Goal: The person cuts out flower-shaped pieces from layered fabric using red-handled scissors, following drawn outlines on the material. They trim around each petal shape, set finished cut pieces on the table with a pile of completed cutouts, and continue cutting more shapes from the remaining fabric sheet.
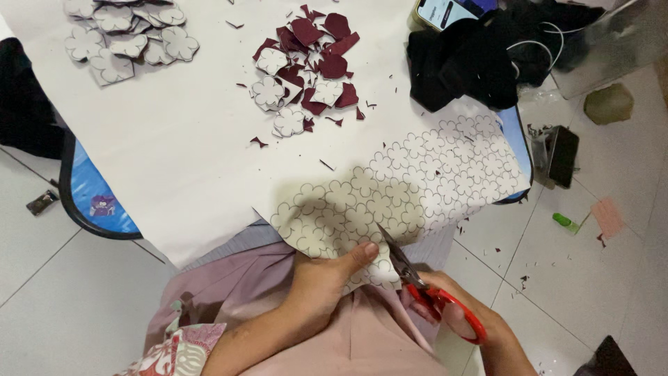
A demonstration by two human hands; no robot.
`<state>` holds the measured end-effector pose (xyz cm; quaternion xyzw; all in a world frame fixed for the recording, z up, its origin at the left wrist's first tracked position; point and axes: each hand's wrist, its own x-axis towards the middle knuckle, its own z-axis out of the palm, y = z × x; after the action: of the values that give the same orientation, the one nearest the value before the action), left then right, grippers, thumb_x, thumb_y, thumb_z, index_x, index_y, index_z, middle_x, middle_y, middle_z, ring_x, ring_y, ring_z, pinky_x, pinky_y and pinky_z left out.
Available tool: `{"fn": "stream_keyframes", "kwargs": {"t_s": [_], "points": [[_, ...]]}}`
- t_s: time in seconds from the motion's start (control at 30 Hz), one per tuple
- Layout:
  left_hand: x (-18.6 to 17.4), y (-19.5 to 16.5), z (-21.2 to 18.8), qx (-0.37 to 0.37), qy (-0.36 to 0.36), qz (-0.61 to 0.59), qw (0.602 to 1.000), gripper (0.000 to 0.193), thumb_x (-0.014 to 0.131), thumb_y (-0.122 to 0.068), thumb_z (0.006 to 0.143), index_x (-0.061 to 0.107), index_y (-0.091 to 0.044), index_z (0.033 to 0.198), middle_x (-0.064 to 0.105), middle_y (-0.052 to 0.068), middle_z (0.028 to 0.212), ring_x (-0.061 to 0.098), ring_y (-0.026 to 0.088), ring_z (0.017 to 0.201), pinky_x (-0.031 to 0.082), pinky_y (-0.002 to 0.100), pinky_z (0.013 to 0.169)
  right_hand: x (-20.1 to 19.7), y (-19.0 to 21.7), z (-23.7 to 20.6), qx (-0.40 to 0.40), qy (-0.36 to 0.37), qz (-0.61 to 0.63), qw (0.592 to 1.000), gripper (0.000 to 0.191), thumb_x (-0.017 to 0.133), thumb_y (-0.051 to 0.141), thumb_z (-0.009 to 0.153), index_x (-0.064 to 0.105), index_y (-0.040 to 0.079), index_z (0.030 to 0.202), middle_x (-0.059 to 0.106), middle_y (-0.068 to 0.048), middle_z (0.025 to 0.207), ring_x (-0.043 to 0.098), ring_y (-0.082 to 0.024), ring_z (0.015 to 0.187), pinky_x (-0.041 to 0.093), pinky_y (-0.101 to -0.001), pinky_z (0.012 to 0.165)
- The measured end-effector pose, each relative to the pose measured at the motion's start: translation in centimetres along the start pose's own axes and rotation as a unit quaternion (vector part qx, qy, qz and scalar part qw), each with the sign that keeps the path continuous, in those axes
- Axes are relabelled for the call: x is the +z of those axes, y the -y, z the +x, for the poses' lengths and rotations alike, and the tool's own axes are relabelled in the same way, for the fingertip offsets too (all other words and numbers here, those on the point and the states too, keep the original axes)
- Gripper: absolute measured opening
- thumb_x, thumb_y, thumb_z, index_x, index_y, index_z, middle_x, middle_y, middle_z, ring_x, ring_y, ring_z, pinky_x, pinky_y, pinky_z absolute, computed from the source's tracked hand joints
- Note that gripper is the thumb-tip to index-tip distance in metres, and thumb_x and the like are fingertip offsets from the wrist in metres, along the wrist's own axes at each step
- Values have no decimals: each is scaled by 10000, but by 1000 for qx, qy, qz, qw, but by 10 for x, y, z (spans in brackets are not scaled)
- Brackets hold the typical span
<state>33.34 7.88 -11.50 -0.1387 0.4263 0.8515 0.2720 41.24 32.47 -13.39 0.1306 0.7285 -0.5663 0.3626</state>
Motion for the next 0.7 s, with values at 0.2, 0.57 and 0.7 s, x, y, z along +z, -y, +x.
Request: {"fn": "stream_keyframes", "kwargs": {"t_s": [0.2,0.57,0.7], "points": [[0,0,0,14,-4,43,999,506,835,-96,768,612,27,1206,728,118,1091,703,210,949,601,343,827,11,1,-5,15,5,93,996,607,407,626,963,585,59,841,496,-6,591,447,-115,520,365,-274,484],[2,-3,-5,29,20,1,999,511,820,-103,791,599,30,1232,728,113,1115,696,201,980,590,332,858,31,-18,2,-26,-36,96,994,984,394,1016,684,533,54,841,473,-16,614,423,-107,544,332,-261,490],[3,-5,-6,29,37,-1,999,506,803,-86,815,582,33,1254,711,117,1125,683,203,988,583,338,857,38,-33,0,-96,-20,151,984,973,396,1003,684,567,77,928,534,16,739,468,-76,644,369,-234,552]]}}
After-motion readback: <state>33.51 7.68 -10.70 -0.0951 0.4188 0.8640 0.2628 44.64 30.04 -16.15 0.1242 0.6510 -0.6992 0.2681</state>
